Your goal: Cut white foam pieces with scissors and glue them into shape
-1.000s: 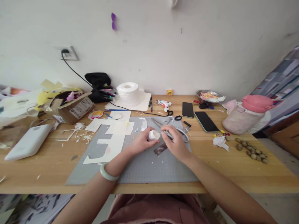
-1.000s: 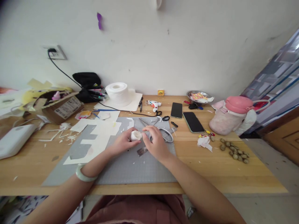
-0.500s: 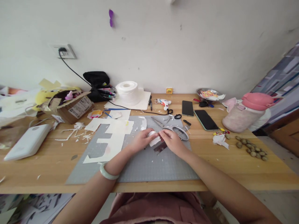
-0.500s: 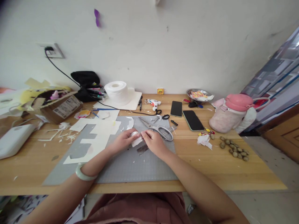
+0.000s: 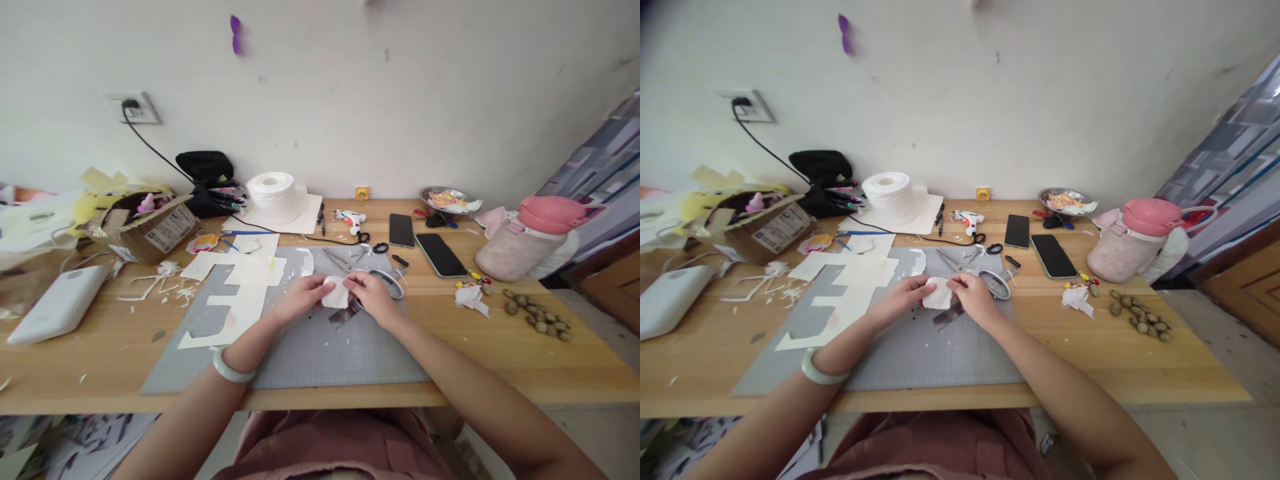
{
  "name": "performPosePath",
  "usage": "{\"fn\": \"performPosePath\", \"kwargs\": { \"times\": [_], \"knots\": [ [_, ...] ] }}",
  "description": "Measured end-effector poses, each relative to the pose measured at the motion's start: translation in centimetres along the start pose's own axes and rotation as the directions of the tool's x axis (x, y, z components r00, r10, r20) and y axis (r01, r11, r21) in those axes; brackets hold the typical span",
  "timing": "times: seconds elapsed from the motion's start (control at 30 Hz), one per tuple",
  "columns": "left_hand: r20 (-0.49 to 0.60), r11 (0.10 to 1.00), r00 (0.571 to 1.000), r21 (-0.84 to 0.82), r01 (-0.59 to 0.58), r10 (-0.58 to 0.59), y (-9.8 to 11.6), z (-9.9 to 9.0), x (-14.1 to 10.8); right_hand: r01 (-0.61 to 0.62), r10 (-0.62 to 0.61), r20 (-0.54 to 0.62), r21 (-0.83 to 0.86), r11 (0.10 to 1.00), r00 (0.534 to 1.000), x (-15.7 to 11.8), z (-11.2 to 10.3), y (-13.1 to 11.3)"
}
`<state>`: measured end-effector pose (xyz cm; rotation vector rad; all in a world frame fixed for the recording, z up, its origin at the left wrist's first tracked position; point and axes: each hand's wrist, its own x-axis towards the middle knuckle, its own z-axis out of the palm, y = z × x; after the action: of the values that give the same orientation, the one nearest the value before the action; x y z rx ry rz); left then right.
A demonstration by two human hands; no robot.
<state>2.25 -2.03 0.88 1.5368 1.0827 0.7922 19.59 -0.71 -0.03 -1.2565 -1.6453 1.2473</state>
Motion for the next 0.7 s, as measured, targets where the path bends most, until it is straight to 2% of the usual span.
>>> {"fn": "performPosePath", "kwargs": {
  "times": [0.07,0.27,0.53,0.7],
  "knots": [
    [0.04,0.999,0.999,-0.034,0.016,-0.014,0.02,-0.11,-0.01,0.008,-0.007,-0.007,0.021,1.0,1.0,0.17,-0.08,0.21],
    [-0.04,1.0,0.999,0.029,0.003,-0.002,-0.19,-0.38,0.11,0.016,-0.015,-0.027,0.028,0.999,1.0,0.2,-0.02,0.36],
    [-0.158,0.998,0.987,0.064,0.013,-0.003,0.08,-0.36,0.19,0.105,-0.102,0.027,-0.135,0.985,0.994,-0.38,-0.14,-0.26],
    [-0.168,0.99,0.985,0.133,0.052,-0.029,-0.59,-0.85,0.5,0.143,-0.137,0.044,-0.216,0.966,0.99,-0.65,-0.04,-0.47]
  ]
}}
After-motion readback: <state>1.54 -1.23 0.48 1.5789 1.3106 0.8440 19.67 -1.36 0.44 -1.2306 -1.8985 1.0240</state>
